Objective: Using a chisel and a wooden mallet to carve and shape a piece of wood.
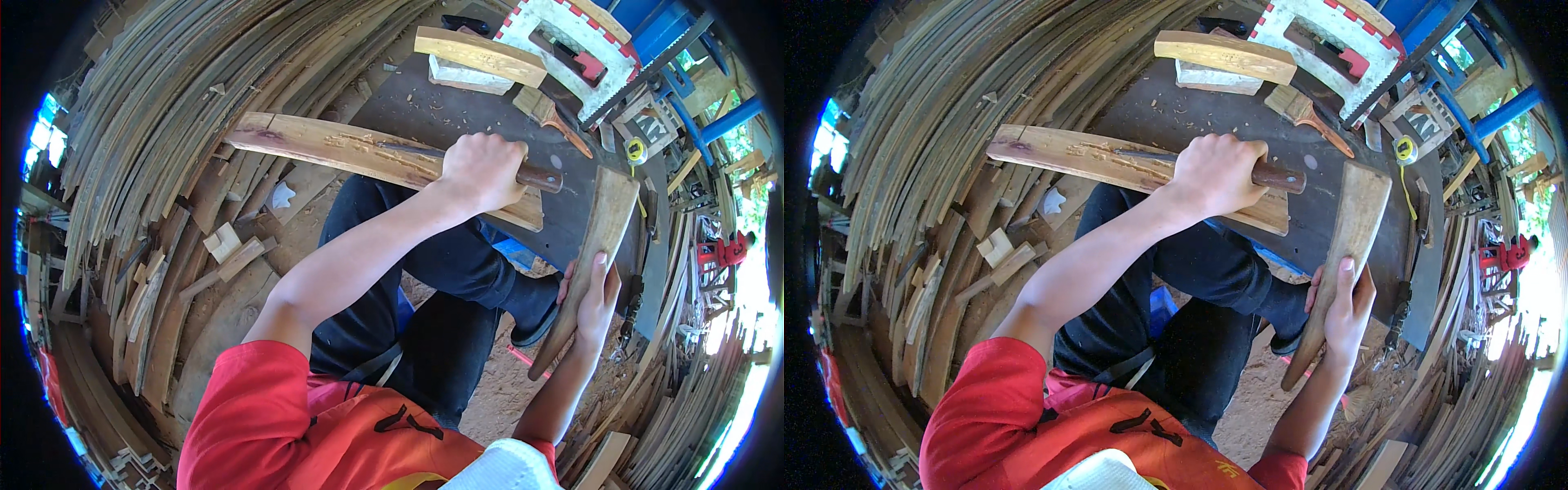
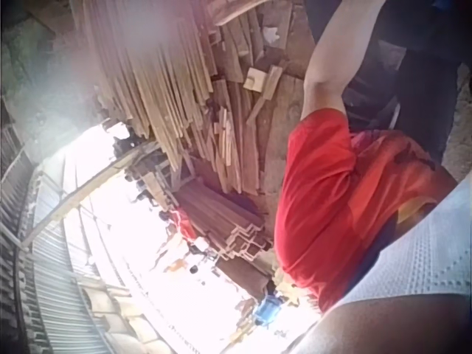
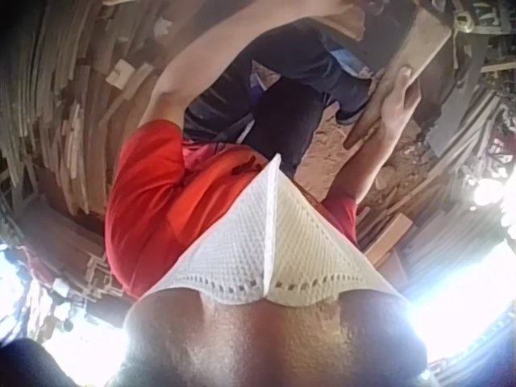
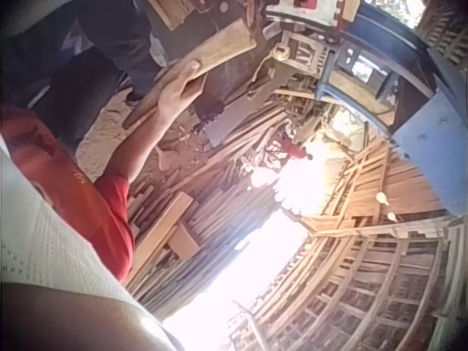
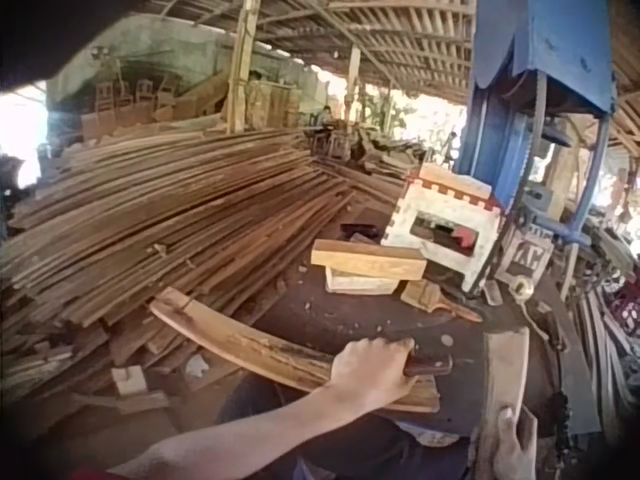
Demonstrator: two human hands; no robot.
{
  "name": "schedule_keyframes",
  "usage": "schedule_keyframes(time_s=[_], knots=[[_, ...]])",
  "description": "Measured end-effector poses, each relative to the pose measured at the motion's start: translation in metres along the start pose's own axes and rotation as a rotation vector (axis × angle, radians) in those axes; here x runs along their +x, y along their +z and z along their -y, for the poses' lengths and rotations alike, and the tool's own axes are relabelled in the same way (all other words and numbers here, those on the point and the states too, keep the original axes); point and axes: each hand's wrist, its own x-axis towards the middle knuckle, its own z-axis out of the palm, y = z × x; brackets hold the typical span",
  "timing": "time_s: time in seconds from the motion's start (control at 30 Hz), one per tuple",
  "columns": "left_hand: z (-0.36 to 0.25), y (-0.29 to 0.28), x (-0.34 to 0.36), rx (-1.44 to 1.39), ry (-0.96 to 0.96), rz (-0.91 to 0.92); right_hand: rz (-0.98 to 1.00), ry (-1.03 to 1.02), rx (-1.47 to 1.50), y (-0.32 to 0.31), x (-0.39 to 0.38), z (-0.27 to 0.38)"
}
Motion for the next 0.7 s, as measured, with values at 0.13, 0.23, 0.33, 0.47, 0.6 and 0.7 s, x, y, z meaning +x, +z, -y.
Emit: schedule_keyframes(time_s=[0.13,0.23,0.33,0.47,0.6,0.7], knots=[[-0.02,0.01,-0.002,0.028,0.071,0.033,-0.047,0.019,0.099,-0.005,-0.006,0.001],[-0.045,0.02,0.001,0.014,0.154,0.076,-0.085,0.018,0.092,-0.019,-0.01,-0.005],[-0.07,0.037,0.01,-0.034,0.205,0.099,-0.146,0.044,0.089,-0.03,-0.016,-0.005],[-0.093,0.041,0.023,-0.166,0.265,-0.041,-0.331,0.046,0.263,-0.033,-0.025,-0.018],[-0.098,0.015,0.024,-0.365,0.292,-0.242,-0.323,0.025,0.359,-0.041,-0.033,-0.034],[-0.095,0.003,0.021,-0.531,0.347,-0.366,-0.302,0.013,0.322,-0.04,-0.033,-0.039]])
